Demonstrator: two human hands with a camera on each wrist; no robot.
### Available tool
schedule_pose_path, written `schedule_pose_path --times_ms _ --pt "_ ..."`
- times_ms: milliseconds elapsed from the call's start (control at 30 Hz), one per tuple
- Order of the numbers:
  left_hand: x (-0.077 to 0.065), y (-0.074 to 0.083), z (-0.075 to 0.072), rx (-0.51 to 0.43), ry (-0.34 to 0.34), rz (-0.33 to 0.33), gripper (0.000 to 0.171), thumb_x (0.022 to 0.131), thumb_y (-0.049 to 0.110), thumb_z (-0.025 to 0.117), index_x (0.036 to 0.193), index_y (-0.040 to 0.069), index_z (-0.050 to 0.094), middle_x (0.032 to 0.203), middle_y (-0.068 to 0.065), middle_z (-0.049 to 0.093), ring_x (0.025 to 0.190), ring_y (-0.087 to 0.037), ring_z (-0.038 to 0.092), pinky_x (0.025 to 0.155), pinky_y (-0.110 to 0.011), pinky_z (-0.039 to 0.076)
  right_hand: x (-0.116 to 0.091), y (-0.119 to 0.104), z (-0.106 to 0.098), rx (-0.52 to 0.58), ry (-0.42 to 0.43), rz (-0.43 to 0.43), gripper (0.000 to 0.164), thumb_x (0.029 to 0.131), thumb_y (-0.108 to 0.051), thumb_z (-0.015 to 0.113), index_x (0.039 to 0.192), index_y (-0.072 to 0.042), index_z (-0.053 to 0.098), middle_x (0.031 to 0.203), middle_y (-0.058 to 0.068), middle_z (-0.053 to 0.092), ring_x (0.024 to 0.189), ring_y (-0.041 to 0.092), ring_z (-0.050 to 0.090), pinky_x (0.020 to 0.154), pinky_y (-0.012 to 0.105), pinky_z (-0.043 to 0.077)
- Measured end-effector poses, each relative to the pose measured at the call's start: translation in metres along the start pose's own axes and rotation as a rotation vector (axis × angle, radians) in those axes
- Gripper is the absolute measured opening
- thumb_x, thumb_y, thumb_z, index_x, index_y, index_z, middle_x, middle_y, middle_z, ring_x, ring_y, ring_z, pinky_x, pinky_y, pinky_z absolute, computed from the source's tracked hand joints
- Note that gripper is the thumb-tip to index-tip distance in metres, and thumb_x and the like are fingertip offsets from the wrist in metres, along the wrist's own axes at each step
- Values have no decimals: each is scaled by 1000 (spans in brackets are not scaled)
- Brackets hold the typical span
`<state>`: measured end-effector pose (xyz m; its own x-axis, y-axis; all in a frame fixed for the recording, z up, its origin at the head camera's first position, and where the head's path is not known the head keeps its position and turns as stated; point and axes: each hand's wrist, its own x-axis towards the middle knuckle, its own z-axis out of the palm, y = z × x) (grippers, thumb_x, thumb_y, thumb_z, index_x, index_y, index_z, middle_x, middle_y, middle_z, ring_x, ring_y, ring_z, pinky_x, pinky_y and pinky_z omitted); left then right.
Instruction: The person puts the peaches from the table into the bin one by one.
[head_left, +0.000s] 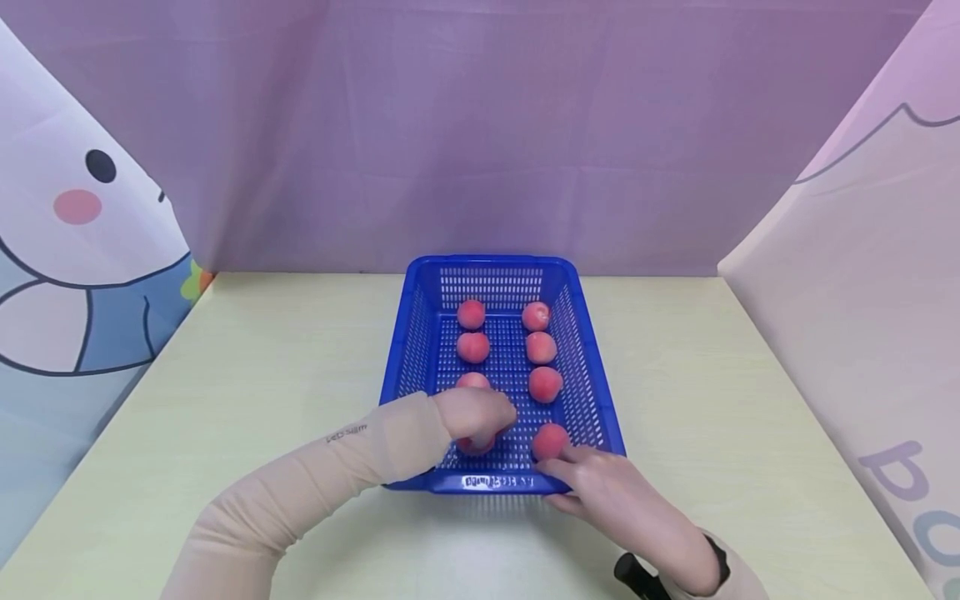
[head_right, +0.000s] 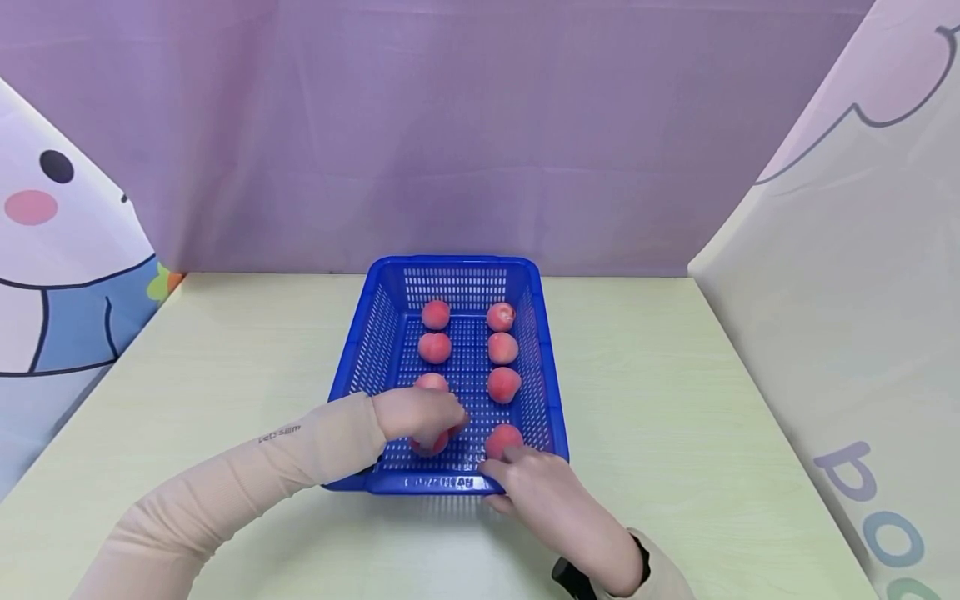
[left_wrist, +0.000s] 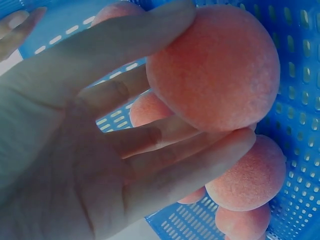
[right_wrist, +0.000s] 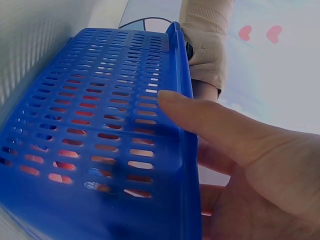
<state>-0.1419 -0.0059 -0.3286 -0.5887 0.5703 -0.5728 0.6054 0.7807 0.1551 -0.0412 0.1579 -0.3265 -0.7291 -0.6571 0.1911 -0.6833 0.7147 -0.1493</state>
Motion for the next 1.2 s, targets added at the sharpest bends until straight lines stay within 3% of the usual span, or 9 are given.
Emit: schedule_pose_path --times_ms 200,533,700,967,1067,1200 --pt "1 0 2 -53 -12 -28 23 71 0 67 88 14 61 71 1 55 60 -13 55 50 -23 46 0 0 1 2 2 1 26 72 -26 69 94 -12 65 77 -3 57 64 9 53 56 23 46" --pt "1 1 3 -40 -12 -34 22 71 1 68 87 14 61 72 1 55 63 -12 54 50 -23 46 -1 -1 2 -9 2 7 27 72 -26 69 94 -12 65 77 -3 56 64 10 53 55 24 46" --pt "0 1 2 20 -6 -10 28 67 -1 71 87 15 61 72 2 56 63 -12 54 52 -23 46 -2 -1 1 -10 1 12 27 71 -26 70 94 -12 65 77 -2 57 64 10 54 56 24 47" --pt "1 1 0 61 -3 8 37 61 3 76 92 18 62 80 5 59 77 -10 55 73 -26 48 -1 -1 0 4 -21 19 27 72 -25 70 95 -12 65 79 -2 59 66 11 55 58 24 48" --pt "0 -2 -2 101 24 36 35 62 6 77 92 16 62 83 5 59 80 -10 54 75 -25 46 -1 0 0 -2 -16 11 27 72 -25 70 95 -12 65 79 -2 58 66 10 55 58 24 48" --pt "-6 -7 -7 78 66 46 37 64 9 76 97 15 62 86 5 60 79 -9 52 78 -24 45 0 1 0 1 -13 0 27 72 -26 70 94 -12 65 79 -2 58 66 10 55 58 23 48"
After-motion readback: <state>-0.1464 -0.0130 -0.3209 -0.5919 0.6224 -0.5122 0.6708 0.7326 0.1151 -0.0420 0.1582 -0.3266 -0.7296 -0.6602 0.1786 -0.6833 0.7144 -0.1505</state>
